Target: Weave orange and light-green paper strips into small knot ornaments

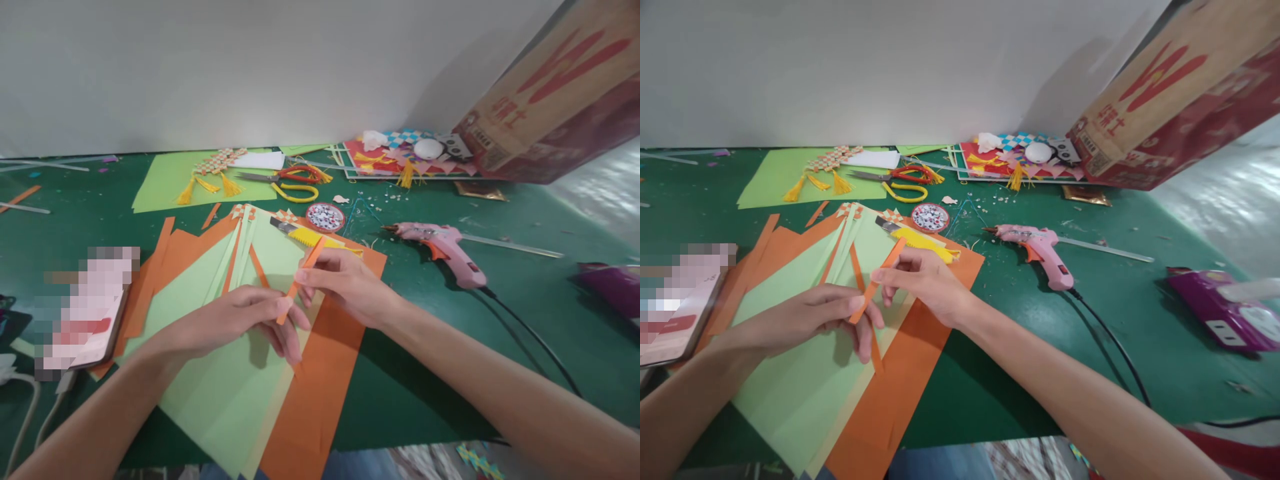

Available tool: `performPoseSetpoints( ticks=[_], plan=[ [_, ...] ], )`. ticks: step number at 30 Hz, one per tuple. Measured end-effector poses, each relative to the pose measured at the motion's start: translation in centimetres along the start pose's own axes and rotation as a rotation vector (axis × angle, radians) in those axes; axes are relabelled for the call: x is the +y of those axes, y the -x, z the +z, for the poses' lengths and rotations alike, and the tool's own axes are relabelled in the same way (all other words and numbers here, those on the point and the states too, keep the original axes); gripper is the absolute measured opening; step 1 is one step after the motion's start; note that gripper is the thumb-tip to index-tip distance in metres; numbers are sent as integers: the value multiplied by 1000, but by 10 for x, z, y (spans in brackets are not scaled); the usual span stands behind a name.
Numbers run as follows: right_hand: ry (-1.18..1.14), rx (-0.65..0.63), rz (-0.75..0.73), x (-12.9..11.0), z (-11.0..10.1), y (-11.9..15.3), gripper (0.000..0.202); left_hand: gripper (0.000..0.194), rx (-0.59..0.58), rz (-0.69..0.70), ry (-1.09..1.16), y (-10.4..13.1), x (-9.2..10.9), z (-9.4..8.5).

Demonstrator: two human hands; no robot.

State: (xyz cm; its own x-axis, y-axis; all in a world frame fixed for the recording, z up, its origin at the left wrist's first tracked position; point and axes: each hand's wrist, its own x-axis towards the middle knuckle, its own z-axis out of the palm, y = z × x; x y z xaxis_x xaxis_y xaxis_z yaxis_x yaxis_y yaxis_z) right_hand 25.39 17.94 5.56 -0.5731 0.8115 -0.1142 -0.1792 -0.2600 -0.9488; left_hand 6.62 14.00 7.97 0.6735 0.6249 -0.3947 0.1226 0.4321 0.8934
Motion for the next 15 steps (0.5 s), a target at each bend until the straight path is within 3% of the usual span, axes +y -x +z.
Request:
performPoseSetpoints(
  ticks=[6, 15],
  plan=[
    [68, 91, 16, 0, 2, 0, 33, 31, 10, -27, -25, -1, 0, 1],
    [79, 75, -1, 0, 3, 1, 31, 32, 8, -58, -47, -1, 0, 1]
  ],
)
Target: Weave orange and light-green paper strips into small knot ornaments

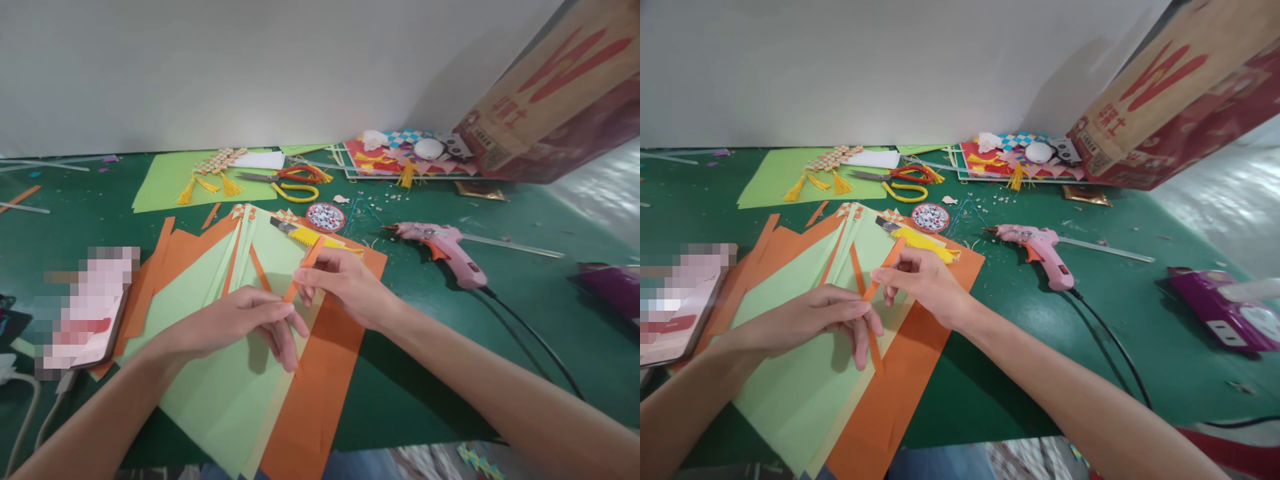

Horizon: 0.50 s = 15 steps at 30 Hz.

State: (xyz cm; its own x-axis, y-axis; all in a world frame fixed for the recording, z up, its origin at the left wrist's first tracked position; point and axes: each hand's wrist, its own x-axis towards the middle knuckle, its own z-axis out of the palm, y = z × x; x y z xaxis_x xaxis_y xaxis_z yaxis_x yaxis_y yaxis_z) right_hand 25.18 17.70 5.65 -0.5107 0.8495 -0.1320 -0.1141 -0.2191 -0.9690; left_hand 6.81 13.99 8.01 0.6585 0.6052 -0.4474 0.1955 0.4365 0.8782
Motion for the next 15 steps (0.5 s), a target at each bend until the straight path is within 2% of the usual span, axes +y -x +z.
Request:
performPoseSetpoints(
  ticks=[15],
  plan=[
    [-12, 16, -20, -1, -4, -1, 31, 37, -35, -21, -87, 1, -3, -3]
  ],
)
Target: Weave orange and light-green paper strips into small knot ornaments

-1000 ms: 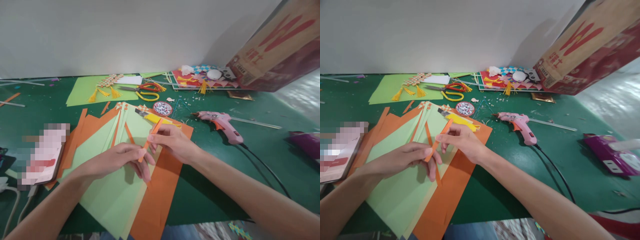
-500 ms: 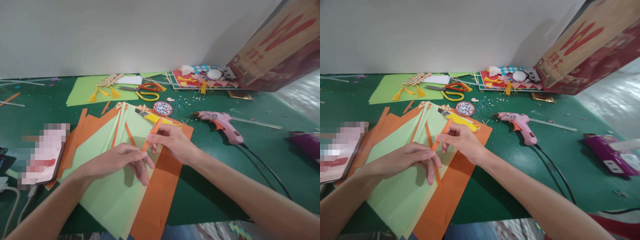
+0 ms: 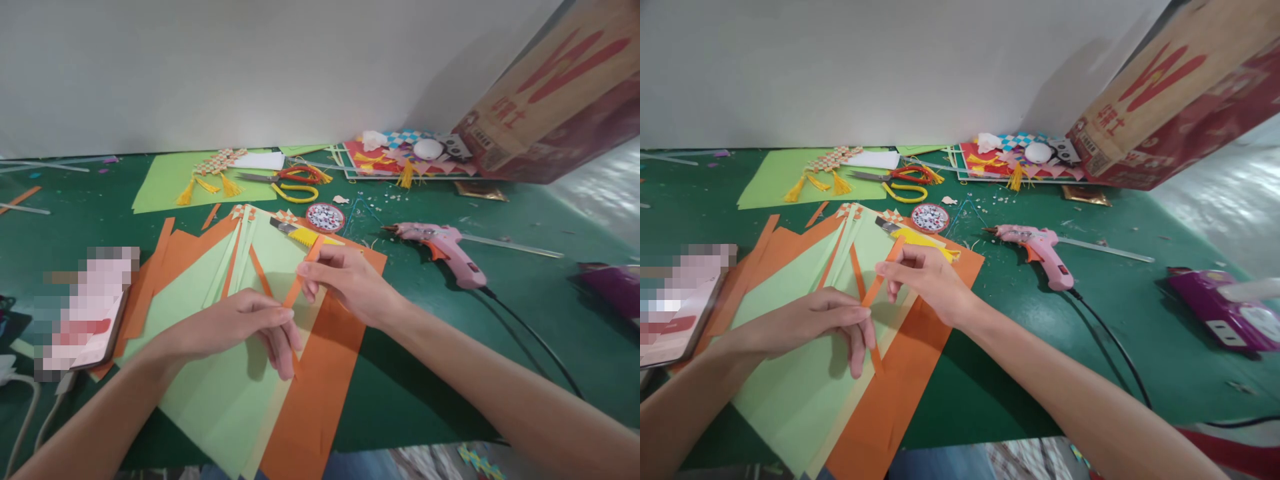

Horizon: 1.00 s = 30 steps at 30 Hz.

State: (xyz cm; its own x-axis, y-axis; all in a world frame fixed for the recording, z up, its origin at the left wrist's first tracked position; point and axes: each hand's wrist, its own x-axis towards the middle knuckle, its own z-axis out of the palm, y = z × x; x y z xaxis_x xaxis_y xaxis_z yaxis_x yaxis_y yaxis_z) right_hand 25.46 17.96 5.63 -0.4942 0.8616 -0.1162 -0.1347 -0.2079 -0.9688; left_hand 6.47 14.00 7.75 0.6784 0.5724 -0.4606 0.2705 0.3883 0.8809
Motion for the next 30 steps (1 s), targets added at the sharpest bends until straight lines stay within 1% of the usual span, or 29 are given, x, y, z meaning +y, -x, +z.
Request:
performPoseSetpoints(
  ticks=[6, 10, 16, 19, 21, 23, 25, 26, 28, 29, 30],
  plan=[
    [-29, 58, -53, -7, -12, -5, 29, 39, -34, -11, 1, 0, 1, 0],
    [-59, 101, -51, -10, -17, -6, 32, 40, -22, 12, -29, 4, 4, -3],
    [-19, 90, -53, -9, -16, -4, 37, 38, 110, 118, -106, 15, 9, -17],
    [5, 97, -87, -6, -14, -4, 37, 37, 170, 116, -173, 19, 9, -22],
    [38, 140, -126, -5, -13, -4, 34, 37, 221, 98, -198, 21, 10, -23],
    [135, 209, -188, -4, -12, -4, 29, 36, 277, 83, -199, 24, 13, -21],
    [330, 247, -271, -2, -9, -2, 25, 36, 365, 74, -173, 28, 15, -14],
    [457, 233, -316, -1, -6, 1, 24, 35, 429, 67, -149, 31, 15, -9],
    [718, 135, -416, 4, 3, 6, 21, 35, 577, 21, -67, 36, 11, 4],
    [836, 71, -472, 8, 8, 10, 20, 35, 610, -11, -31, 38, 8, 12],
    [961, 21, -539, 12, 14, 13, 22, 36, 620, -52, -7, 40, 3, 20]
  ],
)
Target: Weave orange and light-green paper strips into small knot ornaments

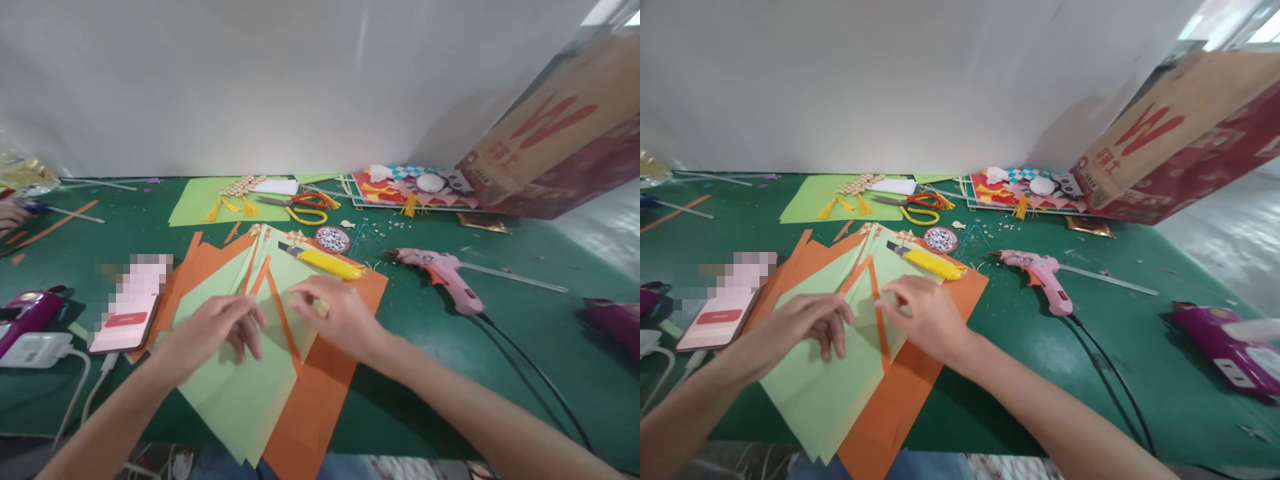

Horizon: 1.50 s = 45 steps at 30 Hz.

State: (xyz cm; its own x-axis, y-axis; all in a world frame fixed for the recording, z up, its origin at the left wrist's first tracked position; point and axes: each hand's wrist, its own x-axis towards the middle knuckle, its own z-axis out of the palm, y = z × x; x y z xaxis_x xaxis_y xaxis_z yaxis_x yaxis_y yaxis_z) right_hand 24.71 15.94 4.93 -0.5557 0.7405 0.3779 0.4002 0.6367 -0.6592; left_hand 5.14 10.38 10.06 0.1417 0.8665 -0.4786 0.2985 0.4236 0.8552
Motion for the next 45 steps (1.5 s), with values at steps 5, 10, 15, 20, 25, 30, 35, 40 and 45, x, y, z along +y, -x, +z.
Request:
performPoseSetpoints(
  ticks=[5, 10, 15, 20, 25, 30, 35, 40, 45],
  plan=[
    [415, -133, -200, -11, 22, 10, 38, 45, -39, -202, 13, 22, -28, 15],
    [514, -167, -179, -6, 18, 8, 27, 46, -100, -176, -208, 29, -25, 12],
    [504, -167, -114, -1, 10, 4, 16, 26, 161, 491, -913, 8, -9, 21],
    [451, -150, -87, 5, 7, 2, 2, 26, 106, 785, -1284, -20, -11, 29],
    [396, -108, -93, 10, 7, 0, 5, 20, 277, 668, -1207, -28, -6, 24],
    [433, -88, -102, 8, 8, 0, 7, 17, 427, 499, -1187, -50, 6, 7],
    [485, -89, -150, 7, 9, 0, 14, 28, 96, 803, -1424, -77, 15, -1],
    [493, -102, -159, 9, 7, -1, 13, 24, 97, 964, -1678, -81, 21, 0],
    [474, -50, -115, 11, 7, 0, 14, 23, 93, 1066, -1754, -84, 20, -6]
  ],
)
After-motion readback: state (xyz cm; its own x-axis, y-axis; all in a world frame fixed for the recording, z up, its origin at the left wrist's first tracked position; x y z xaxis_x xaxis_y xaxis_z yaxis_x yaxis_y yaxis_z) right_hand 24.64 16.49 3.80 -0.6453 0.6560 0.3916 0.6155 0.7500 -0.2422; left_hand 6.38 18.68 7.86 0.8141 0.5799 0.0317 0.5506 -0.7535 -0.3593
